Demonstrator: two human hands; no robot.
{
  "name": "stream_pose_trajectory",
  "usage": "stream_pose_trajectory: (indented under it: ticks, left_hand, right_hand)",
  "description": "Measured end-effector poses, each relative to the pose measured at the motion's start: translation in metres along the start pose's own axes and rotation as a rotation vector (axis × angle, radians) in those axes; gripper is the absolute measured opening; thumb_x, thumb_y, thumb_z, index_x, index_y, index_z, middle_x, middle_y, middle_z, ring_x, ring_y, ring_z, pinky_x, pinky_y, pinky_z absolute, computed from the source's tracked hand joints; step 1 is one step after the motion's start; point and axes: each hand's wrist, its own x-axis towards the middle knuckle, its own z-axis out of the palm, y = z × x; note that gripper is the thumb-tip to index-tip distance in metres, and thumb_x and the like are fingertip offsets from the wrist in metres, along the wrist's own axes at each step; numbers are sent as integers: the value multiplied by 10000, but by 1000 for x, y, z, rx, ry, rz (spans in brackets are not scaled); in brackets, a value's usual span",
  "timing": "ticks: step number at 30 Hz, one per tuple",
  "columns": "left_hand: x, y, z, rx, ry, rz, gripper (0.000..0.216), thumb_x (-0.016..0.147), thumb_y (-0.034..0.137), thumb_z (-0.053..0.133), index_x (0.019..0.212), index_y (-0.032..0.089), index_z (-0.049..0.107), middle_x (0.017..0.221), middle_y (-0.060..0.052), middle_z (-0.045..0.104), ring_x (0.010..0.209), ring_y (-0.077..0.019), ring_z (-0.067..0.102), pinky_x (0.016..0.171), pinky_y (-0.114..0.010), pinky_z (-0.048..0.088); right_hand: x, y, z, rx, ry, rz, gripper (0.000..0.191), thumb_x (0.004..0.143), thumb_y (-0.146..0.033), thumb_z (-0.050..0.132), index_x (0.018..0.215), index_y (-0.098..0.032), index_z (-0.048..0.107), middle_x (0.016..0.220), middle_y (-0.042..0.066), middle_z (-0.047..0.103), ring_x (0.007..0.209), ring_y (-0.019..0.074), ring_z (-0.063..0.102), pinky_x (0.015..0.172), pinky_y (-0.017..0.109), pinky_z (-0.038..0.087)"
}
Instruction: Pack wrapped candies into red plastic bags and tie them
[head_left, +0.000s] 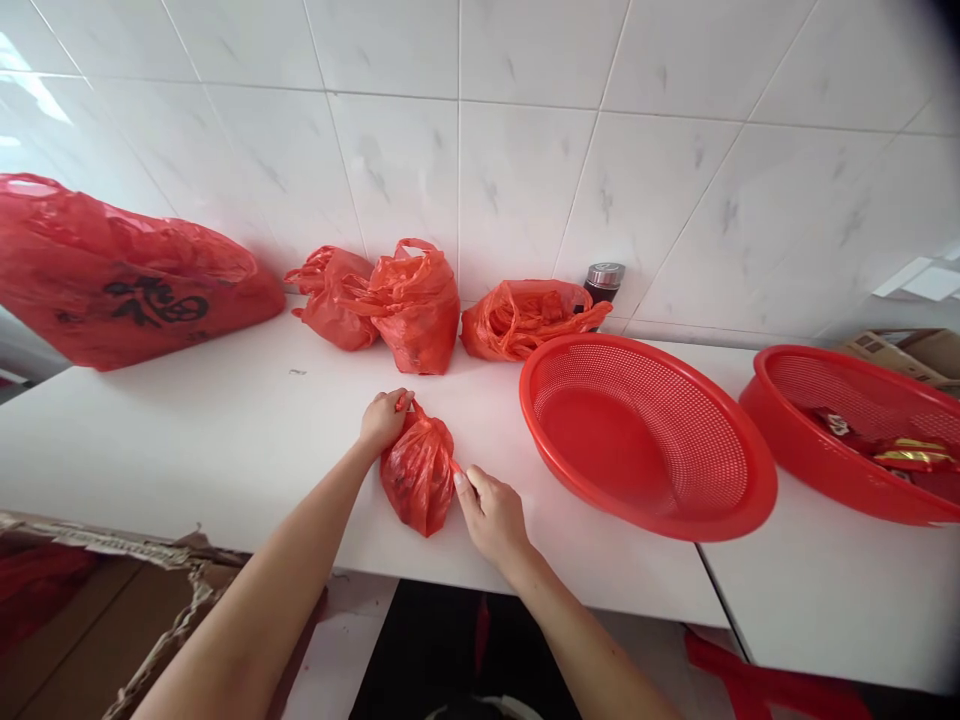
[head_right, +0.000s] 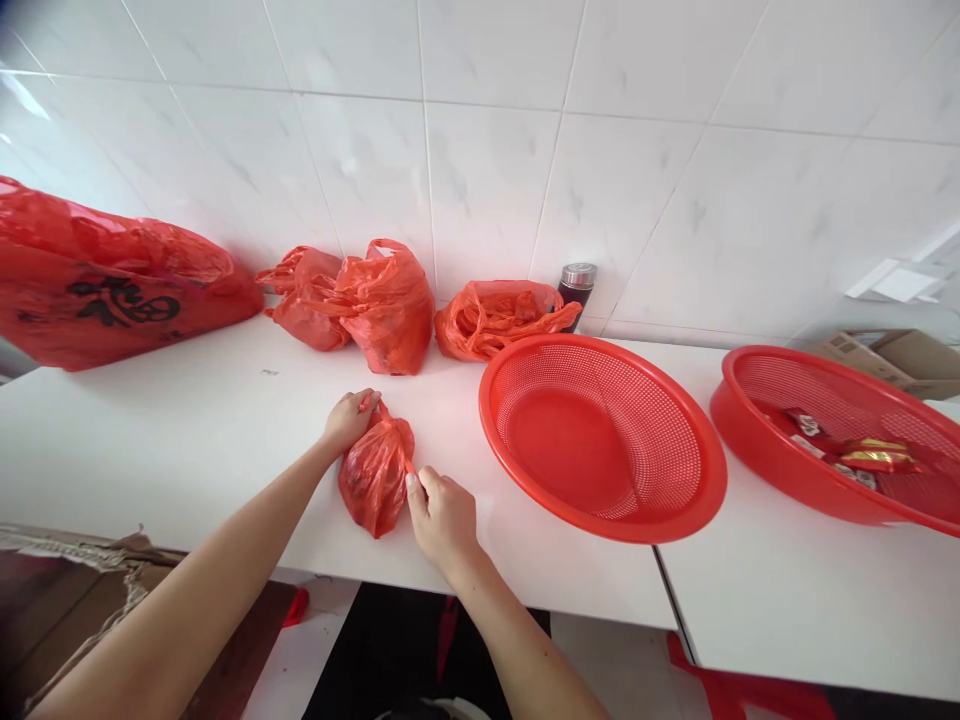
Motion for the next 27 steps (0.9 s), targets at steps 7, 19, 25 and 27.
stream_pose_trajectory:
  ticks: [7, 19, 25, 27]
  left_hand:
    - [12, -10, -24, -137, -188, 13, 316, 946, 423, 540, 1032, 137, 645, 961, -51, 673, 817, -165, 650, 754, -353, 551]
    - [-28, 42, -115, -139, -255, 535, 344, 748, 338, 694, 1088, 290, 697, 1309, -1, 641, 1247, -250, 514, 1086, -367, 355]
    - [-64, 57, -95, -46, -394, 641, 227, 755, 174, 576, 923, 240, 712, 1011, -52, 723, 1051, -260, 609, 922, -346, 449]
    - [-69, 48, -106, -54, -357, 538, 134, 780, 255, 576, 852, 222, 684, 849, -45, 699, 852, -239, 637, 765, -321, 478]
  right_hand:
    - [-28, 12, -19, 180, -36, 54, 377, 1001, -382, 339, 726, -204, 526, 657, -22, 607, 510, 96, 403, 532, 219, 309]
    - [3, -14, -54, 474, -9, -11, 303, 973, -446, 443, 842, -207, 575, 675, -32, 532, 585, 105, 447, 653, 230, 431]
    - [7, -35, -76, 708, 14, 42, 317, 946, -497, 482, 902, -206, 602, 934, 57, 661, 805, 169, 639, 746, 297, 542]
    - [3, -33, -81, 767, 77, 85, 307, 943, -498, 490, 1053, -224, 575, 1101, 86, 658, 866, 186, 670, 743, 316, 564]
